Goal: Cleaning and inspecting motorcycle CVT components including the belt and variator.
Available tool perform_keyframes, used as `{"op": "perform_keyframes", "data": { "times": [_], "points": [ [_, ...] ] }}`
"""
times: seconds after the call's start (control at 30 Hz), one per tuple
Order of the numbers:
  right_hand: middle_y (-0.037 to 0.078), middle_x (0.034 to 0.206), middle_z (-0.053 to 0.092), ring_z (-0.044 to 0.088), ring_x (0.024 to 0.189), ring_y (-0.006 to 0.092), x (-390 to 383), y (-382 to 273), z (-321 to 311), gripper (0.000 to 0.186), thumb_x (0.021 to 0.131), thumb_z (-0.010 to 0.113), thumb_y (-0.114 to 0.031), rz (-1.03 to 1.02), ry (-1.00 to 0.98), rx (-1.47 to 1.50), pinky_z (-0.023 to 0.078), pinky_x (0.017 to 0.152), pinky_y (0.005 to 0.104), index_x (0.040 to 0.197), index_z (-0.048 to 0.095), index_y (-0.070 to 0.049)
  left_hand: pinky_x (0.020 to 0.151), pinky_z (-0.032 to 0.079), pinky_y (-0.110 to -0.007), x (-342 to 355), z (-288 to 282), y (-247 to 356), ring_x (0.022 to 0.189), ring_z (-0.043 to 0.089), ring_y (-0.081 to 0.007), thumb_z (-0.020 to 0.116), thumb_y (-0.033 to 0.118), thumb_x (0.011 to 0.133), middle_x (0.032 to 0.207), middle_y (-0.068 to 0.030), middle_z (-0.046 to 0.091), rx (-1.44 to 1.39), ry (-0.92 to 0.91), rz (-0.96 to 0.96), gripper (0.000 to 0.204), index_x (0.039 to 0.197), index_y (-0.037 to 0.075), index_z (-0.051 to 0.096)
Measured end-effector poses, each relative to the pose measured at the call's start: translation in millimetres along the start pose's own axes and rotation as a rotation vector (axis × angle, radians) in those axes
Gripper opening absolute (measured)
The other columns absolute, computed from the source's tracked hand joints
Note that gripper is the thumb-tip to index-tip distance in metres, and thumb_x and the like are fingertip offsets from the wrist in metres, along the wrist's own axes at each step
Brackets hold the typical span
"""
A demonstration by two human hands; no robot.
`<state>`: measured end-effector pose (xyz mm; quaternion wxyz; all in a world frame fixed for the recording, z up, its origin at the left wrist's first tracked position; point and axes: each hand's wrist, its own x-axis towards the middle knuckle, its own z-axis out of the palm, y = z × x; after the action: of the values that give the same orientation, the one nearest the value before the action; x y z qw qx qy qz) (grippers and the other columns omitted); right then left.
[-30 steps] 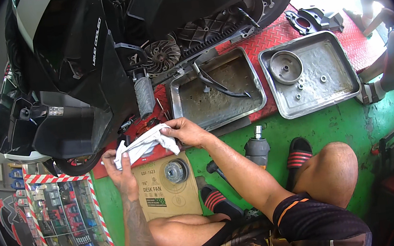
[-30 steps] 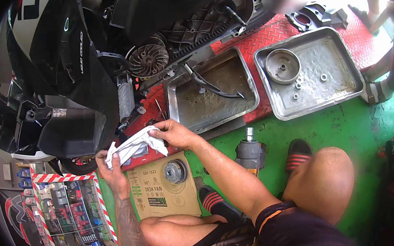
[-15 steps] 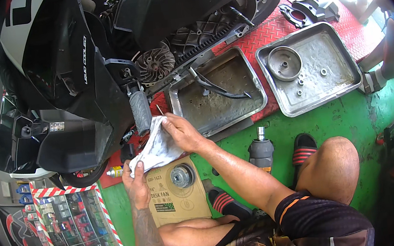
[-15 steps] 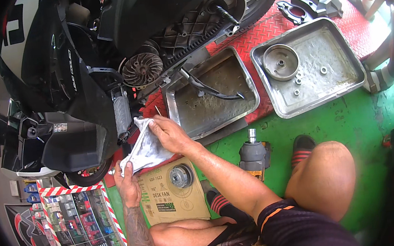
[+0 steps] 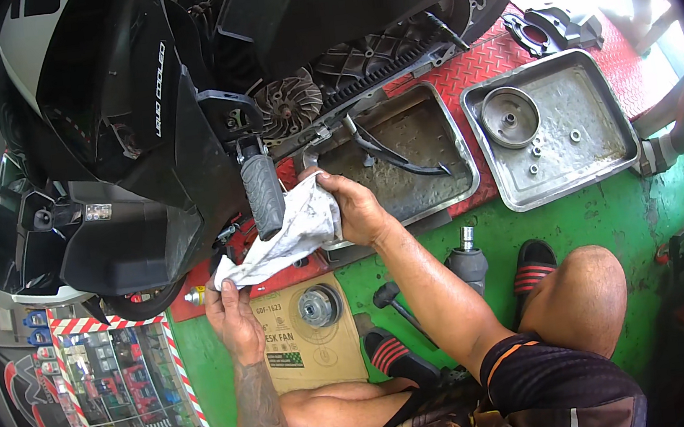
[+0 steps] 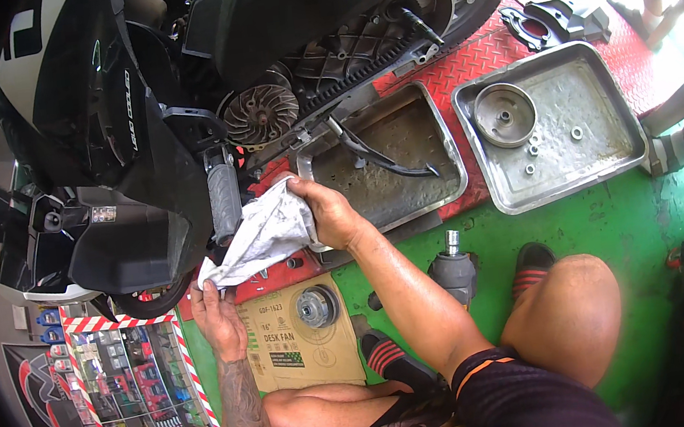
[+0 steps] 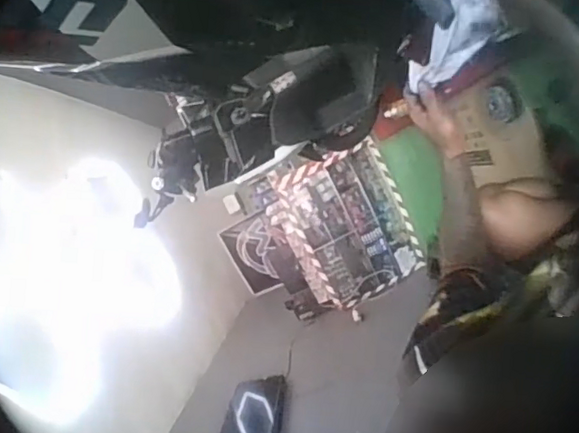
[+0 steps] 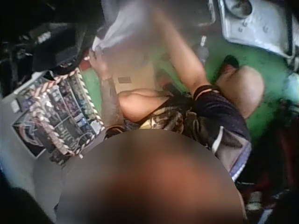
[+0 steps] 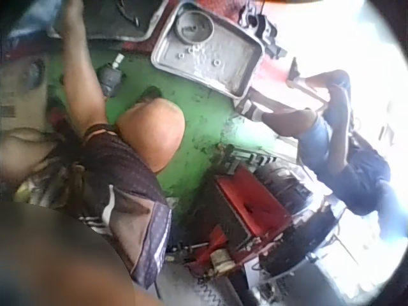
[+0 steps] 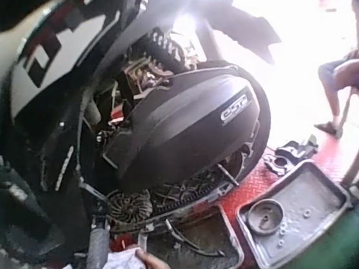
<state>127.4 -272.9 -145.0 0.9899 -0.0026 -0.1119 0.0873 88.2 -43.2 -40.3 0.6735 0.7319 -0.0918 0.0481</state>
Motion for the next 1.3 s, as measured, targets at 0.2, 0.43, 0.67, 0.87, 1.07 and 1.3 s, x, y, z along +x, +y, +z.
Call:
{"op": "perform_keyframes", "data": {
  "times": [0.2, 0.43, 0.67, 0.87, 1.07, 1.3],
  "points": [
    [0.019, 0.116, 0.062, 0.059, 0.112, 0.0338, -3.7, -1.4, 10.5, 0.042, 0.092, 0.063, -0.033, 0.194, 0.11, -1.795, 0.047, 0.093, 0.0426, 0.119, 0.055, -0.001, 0.09, 0.046, -0.035, 2.3, 7.4, 6.4, 0.096, 0.057, -0.0145, 0.057, 0.017, 0.099, 0.106, -0.0076, 0.061, -0.041, 0.097, 0.144, 0.023, 0.114, -0.001, 0.056],
    [0.021, 0.119, 0.061, 0.061, 0.11, 0.0245, -5.1, 43.4, 38.3, 0.064, 0.088, 0.07, -0.041, 0.003, -0.353, -1.098, 0.048, 0.093, 0.0359, 0.131, 0.051, 0.003, 0.071, 0.043, -0.023, -0.1, 16.4, 13.5, 0.081, 0.052, -0.0073, 0.066, 0.012, 0.094, 0.086, -0.0009, 0.061, 0.355, 0.029, 0.131, 0.013, 0.095, -0.001, 0.064],
    [0.011, 0.084, 0.065, 0.061, 0.074, 0.0221, -5.2, 22.5, 47.3, 0.033, 0.076, 0.081, -0.029, -0.061, -0.315, -1.361, 0.047, 0.069, 0.0371, 0.096, 0.073, -0.004, 0.075, 0.048, -0.025, -4.0, 20.3, 22.7, 0.085, 0.058, -0.0096, 0.065, 0.01, 0.093, 0.092, -0.0028, 0.065, 0.496, 0.052, 0.163, 0.015, 0.103, -0.002, 0.064],
    [0.018, 0.073, 0.063, 0.058, 0.058, 0.0298, -15.3, 13.4, 73.3, 0.03, 0.085, 0.075, -0.027, -0.245, 0.048, -1.5, 0.044, 0.055, 0.0382, 0.084, 0.067, 0.003, 0.101, 0.043, -0.033, -5.3, 20.4, 7.7, 0.115, 0.055, -0.0213, 0.079, 0.005, 0.076, 0.129, -0.0137, 0.056, 0.462, -0.348, -0.001, 0.075, 0.14, 0.0, 0.039],
    [0.003, 0.067, 0.059, 0.059, 0.059, 0.0111, -7.9, 25.0, 63.5, 0.016, 0.102, 0.051, -0.016, -0.48, 0.238, -0.987, 0.047, 0.054, 0.0284, 0.108, 0.049, -0.002, 0.08, 0.049, -0.028, 0.7, 10.9, 3.9, 0.09, 0.062, -0.0132, 0.066, 0.009, 0.09, 0.097, -0.0066, 0.067, 0.531, -0.372, -0.191, 0.031, 0.118, -0.002, 0.056],
    [0.007, 0.102, 0.055, 0.06, 0.08, 0.017, -10.5, 88.7, -1.5, 0.042, 0.099, 0.055, -0.04, -0.467, 0.942, -0.03, 0.056, 0.067, 0.0333, 0.119, 0.039, -0.006, 0.071, 0.048, -0.023, -11.1, 39.0, 18.5, 0.081, 0.058, -0.0076, 0.064, 0.003, 0.091, 0.091, -0.0031, 0.064, 0.478, -0.201, 0.011, 0.017, 0.107, 0.0, 0.059]
  ]
}}
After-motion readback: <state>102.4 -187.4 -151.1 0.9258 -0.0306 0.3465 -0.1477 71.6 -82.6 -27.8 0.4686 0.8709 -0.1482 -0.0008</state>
